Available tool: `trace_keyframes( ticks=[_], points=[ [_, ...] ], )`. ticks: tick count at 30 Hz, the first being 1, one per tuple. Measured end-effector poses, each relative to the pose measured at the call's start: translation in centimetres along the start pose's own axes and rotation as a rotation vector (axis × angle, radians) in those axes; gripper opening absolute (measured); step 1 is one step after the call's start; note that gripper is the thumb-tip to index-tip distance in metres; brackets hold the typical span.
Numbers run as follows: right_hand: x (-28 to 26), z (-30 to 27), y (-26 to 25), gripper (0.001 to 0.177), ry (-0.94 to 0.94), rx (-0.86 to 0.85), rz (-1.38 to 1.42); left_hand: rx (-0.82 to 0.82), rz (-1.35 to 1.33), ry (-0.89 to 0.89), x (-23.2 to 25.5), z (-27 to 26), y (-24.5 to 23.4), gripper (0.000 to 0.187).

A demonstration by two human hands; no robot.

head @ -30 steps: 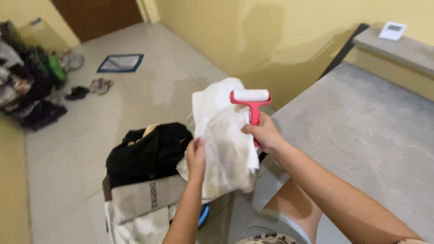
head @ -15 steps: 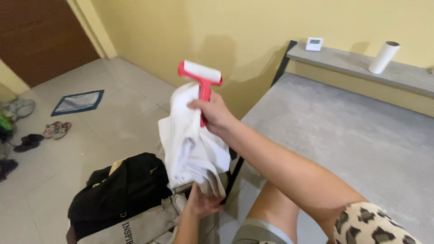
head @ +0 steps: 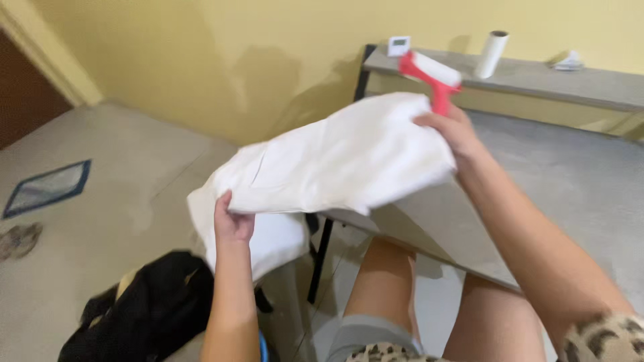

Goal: The person uses a lint roller to roll over a pair of white pants laid on a table, then folds the pants and places them into a laundry basket. The person repeats this process with another pair of white pants.

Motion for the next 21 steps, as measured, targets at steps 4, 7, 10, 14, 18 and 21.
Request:
trace_keyframes(
  ticks=[4, 7, 10, 14, 18, 21],
  points=[
    [-3.5, -3.7, -10.6, 0.048, -0.154, 0.024, -0.009, -0.198, 0.122, -0.069, -5.3, 2.5, 9.7, 0.053],
    [-3.1, -6.3, -20.0, 0.042, -0.093, 0.251, -0.107, -0.229, 0.504, -0.028, -10.5, 3.1, 13.9, 0.057],
    [0.2, -9.4, -28.9, 0.030, 0.150, 0.545, -0.487, -0.006, 1.145, -0.208, -15.5, 1.8, 12.5, 0.063],
    [2.1, -12.7, -35.1, 0.025, 0.086, 0.717, -0.775, -0.010, 1.878, 0.201, -14.7, -0.7, 15.9, 0.065],
    [4.8, -13.2, -35.3, 0.024, 0.072, 0.690, -0.714, 0.017, 2.229, 0.392, -13.8, -2.5, 18.3, 0.053],
    [7.1, -11.7, -30.3, 0.029, 0.088, 0.554, -0.529, -0.043, 2.253, 0.262, -14.4, -1.7, 19.3, 0.047]
  ],
)
Point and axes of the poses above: each hand's wrist, its own z-axis towards the middle knuckle, its own y-axis out of the palm, x = y × z, the point moved 10 cm from there along z, towards the middle knuckle, and after that the axes turned 3 degrees about z, right-handed, at the moved point
